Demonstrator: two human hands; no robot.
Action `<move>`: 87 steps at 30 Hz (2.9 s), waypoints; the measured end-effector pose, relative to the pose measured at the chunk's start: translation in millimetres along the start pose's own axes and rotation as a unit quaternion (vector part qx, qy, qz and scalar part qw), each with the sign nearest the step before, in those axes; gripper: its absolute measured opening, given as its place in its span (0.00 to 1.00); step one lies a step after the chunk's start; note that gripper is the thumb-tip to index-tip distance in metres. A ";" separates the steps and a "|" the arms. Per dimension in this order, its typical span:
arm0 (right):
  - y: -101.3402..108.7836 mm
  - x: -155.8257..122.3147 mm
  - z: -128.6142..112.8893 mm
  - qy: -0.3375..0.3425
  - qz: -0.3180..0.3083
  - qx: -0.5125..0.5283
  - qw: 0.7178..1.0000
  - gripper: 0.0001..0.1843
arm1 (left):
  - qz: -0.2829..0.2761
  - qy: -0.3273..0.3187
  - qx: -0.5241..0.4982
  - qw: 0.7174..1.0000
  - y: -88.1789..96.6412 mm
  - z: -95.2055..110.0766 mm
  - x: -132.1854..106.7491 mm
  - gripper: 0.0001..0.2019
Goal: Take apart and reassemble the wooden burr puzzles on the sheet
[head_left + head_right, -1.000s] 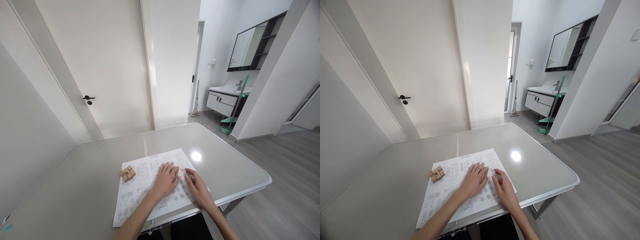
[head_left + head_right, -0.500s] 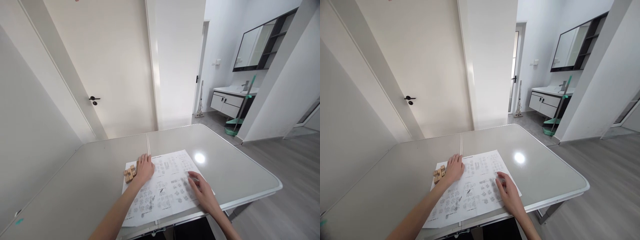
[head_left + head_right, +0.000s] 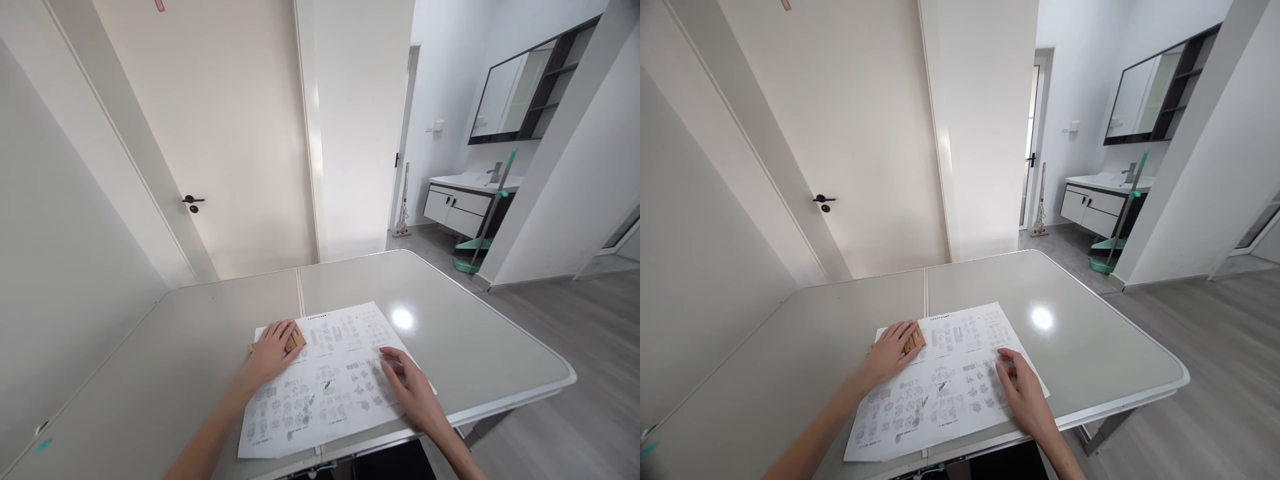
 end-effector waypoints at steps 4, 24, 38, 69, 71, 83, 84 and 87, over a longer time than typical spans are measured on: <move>-1.8 0.0 1.9 -0.004 -0.013 -0.009 1.000 0.23 | 0.006 0.003 -0.011 1.000 -1.0 -4.4 -2.0 0.31; 0.0 -0.6 -1.6 0.008 -0.008 -0.011 1.000 0.23 | 0.033 0.070 -0.019 0.997 8.4 -35.3 -10.6 0.36; -0.6 -2.3 -3.6 -0.001 -0.019 -0.023 1.000 0.23 | 0.045 0.079 -0.055 0.994 7.8 -39.1 -13.6 0.34; 3.9 -2.9 -10.6 0.005 -0.010 -0.024 1.000 0.21 | 0.119 0.169 -0.149 0.967 21.3 -72.5 -69.3 0.37; 3.7 -2.7 -10.2 0.004 -0.011 -0.027 1.000 0.22 | 0.119 0.172 -0.154 0.966 21.6 -73.2 -69.3 0.36; 2.1 -1.9 -8.9 0.004 -0.019 -0.026 0.999 0.22 | 0.134 0.173 -0.152 0.964 27.1 -71.3 -68.8 0.36; 1.5 -1.8 -8.1 0.005 -0.020 -0.026 0.999 0.22 | 0.137 0.176 -0.150 0.963 28.3 -72.0 -69.6 0.35; 0.3 -1.2 -6.6 0.010 -0.021 -0.028 0.999 0.22 | 0.157 0.198 -0.151 0.956 33.9 -75.8 -73.3 0.34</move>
Point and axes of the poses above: each hand's wrist, its own x-axis towards the middle knuckle, its own y-axis out of the back of the hand, z = x × y, the point moved 8 cm from there along x, towards the middle knuckle, and after that the axes turned 6 degrees about -x, right-handed, at the moved point
